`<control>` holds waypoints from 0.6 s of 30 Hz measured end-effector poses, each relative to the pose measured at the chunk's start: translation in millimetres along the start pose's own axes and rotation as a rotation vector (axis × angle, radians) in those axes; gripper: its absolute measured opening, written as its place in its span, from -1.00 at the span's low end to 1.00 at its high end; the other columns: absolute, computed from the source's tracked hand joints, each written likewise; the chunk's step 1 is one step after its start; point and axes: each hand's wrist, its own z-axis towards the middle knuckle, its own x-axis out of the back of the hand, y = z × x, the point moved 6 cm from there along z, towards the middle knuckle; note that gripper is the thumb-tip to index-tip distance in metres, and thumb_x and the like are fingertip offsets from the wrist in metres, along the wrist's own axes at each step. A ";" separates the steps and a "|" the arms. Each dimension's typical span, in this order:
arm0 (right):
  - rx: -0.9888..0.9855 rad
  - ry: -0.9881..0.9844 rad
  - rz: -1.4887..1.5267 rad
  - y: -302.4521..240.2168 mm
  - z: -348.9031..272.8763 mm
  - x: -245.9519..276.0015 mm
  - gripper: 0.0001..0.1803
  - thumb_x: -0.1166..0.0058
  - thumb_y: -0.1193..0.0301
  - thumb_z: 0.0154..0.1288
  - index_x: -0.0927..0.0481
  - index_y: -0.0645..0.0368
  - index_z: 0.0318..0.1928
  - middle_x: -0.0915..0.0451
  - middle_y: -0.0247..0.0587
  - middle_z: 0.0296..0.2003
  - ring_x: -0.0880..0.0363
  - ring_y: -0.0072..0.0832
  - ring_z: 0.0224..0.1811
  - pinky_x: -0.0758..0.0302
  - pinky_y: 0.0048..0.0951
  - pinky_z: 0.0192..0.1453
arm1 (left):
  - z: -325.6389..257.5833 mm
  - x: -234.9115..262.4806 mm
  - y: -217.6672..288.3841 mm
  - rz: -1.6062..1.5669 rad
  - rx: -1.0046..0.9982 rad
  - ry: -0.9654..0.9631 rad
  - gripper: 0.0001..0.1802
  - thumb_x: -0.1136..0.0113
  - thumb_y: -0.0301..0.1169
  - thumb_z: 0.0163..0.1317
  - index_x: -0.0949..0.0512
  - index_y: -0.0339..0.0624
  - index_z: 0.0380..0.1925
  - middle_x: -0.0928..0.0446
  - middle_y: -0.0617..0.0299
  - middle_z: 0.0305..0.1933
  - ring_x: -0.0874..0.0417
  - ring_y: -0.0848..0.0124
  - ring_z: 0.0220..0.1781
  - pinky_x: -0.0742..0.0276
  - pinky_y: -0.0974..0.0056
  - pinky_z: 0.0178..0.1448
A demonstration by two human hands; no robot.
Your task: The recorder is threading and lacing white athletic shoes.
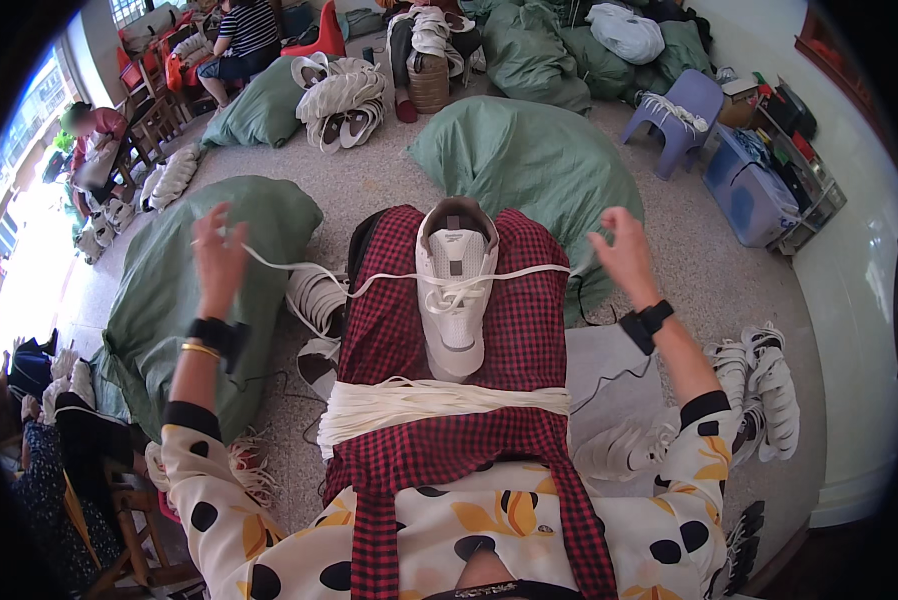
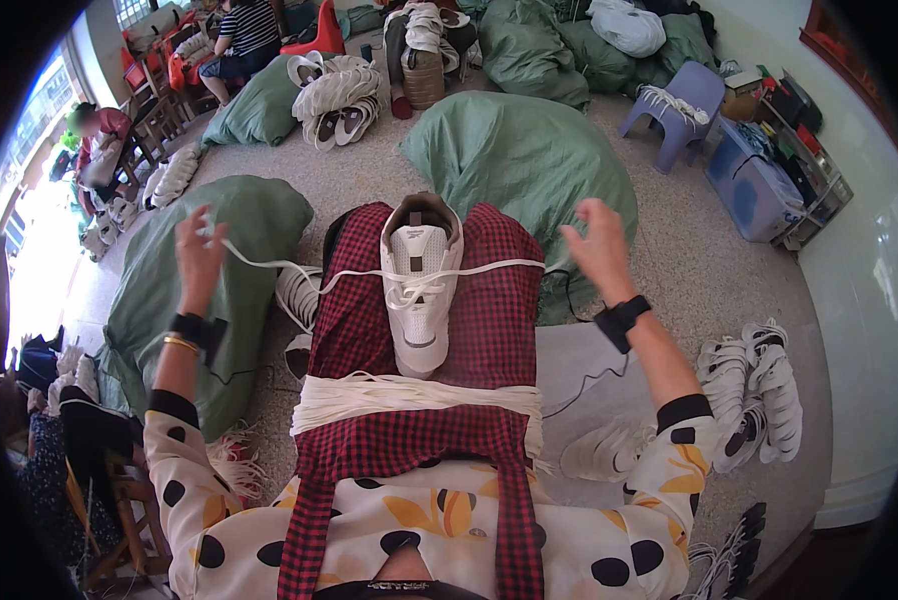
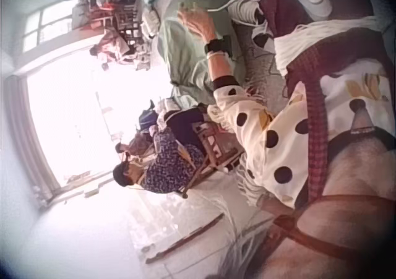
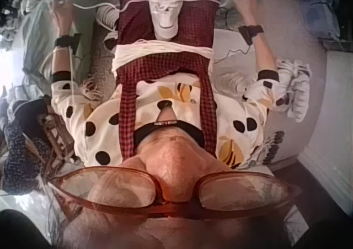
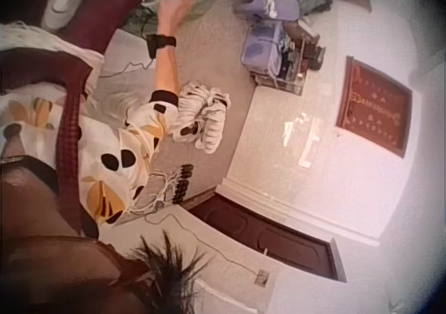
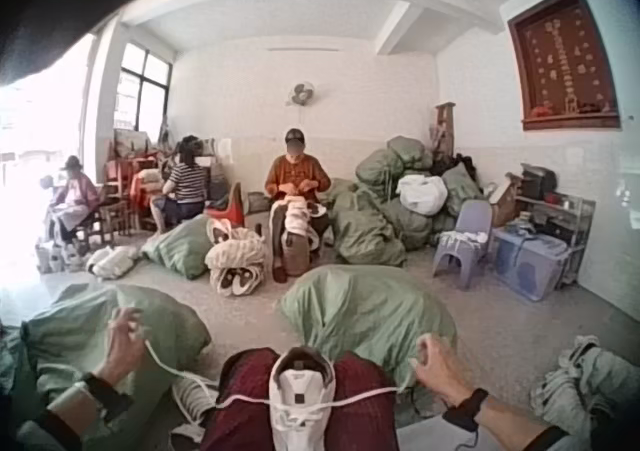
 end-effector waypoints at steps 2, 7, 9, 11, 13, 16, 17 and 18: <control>0.207 -0.099 0.181 -69.8 -0.7 -6.8 -0.86 -0.17 0.48 0.18 -0.56 0.22 -0.24 -0.61 -0.12 -0.24 -0.55 -0.14 -0.08 -0.46 -0.21 0.13 | -30.2 -16.9 98.6 -0.328 -0.223 -0.214 -0.60 -0.38 -0.51 0.11 -0.56 -0.17 -0.02 -0.55 0.12 -0.06 -0.61 0.23 -0.13 -0.58 0.18 -0.03; 0.486 -0.345 0.234 -162.0 -28.7 -32.5 -0.76 -0.08 0.29 0.32 -0.61 0.21 -0.38 -0.60 -0.17 -0.34 -0.53 -0.20 -0.14 -0.42 -0.18 0.03 | -112.4 -29.3 233.0 -0.356 -0.703 -0.602 -0.59 -0.48 -0.37 -0.02 -0.59 -0.14 -0.14 -0.43 0.08 -0.06 -0.47 0.04 -0.02 -0.43 0.02 0.10; 0.466 -0.394 0.221 -165.0 -28.0 -39.4 -0.72 -0.06 0.26 0.36 -0.60 0.21 -0.40 -0.60 -0.12 -0.36 -0.54 -0.16 -0.17 -0.42 -0.13 -0.02 | -115.0 -43.3 238.6 -0.300 -0.831 -0.527 -0.73 -0.40 -0.40 0.10 -0.59 -0.19 -0.20 -0.42 0.08 -0.06 -0.50 0.14 -0.12 -0.47 0.11 -0.07; 0.444 -0.440 0.207 -160.6 -25.1 -47.7 -0.67 -0.04 0.22 0.39 -0.59 0.21 -0.42 -0.60 -0.07 -0.39 -0.56 -0.12 -0.20 -0.43 -0.08 -0.07 | -108.5 -51.1 234.6 -0.514 -0.604 -0.639 -0.78 -0.35 -0.42 0.15 -0.58 -0.23 -0.23 -0.45 0.09 -0.13 -0.51 0.21 -0.21 -0.46 0.16 -0.16; 0.343 -0.496 0.379 -159.1 -27.1 -54.7 -0.65 0.02 0.24 0.45 -0.53 0.23 -0.43 -0.53 -0.06 -0.49 -0.52 -0.07 -0.32 -0.40 -0.07 -0.20 | -107.5 -58.5 226.3 -0.714 -0.353 -0.761 -0.83 -0.31 -0.44 0.21 -0.57 -0.26 -0.25 -0.48 0.10 -0.21 -0.53 0.28 -0.30 -0.45 0.21 -0.26; 0.291 -0.482 0.490 -159.1 -21.8 -49.6 -0.64 -0.01 0.28 0.44 -0.48 0.30 -0.45 -0.47 0.04 -0.59 -0.51 -0.03 -0.48 -0.37 -0.09 -0.36 | -99.2 -69.4 218.6 -0.529 -0.360 -0.656 -0.86 -0.25 -0.49 0.25 -0.56 -0.31 -0.24 -0.49 0.13 -0.55 -0.51 0.37 -0.50 -0.41 0.26 -0.37; 0.270 -0.504 0.493 -159.0 -21.9 -51.2 -0.64 -0.03 0.29 0.43 -0.47 0.31 -0.45 -0.47 0.05 -0.59 -0.52 -0.04 -0.51 -0.36 -0.10 -0.38 | -101.8 -68.0 217.9 -0.522 -0.365 -0.660 -0.86 -0.25 -0.49 0.25 -0.56 -0.31 -0.24 -0.49 0.13 -0.55 -0.51 0.37 -0.50 -0.41 0.26 -0.37; 0.267 -0.497 0.497 -157.8 -21.3 -52.0 -0.64 -0.03 0.29 0.43 -0.47 0.31 -0.45 -0.47 0.05 -0.59 -0.52 -0.04 -0.51 -0.36 -0.10 -0.38 | -102.9 -64.9 220.4 -0.523 -0.320 -0.691 -0.86 -0.25 -0.48 0.26 -0.56 -0.30 -0.24 -0.50 0.12 -0.53 -0.52 0.35 -0.50 -0.41 0.25 -0.37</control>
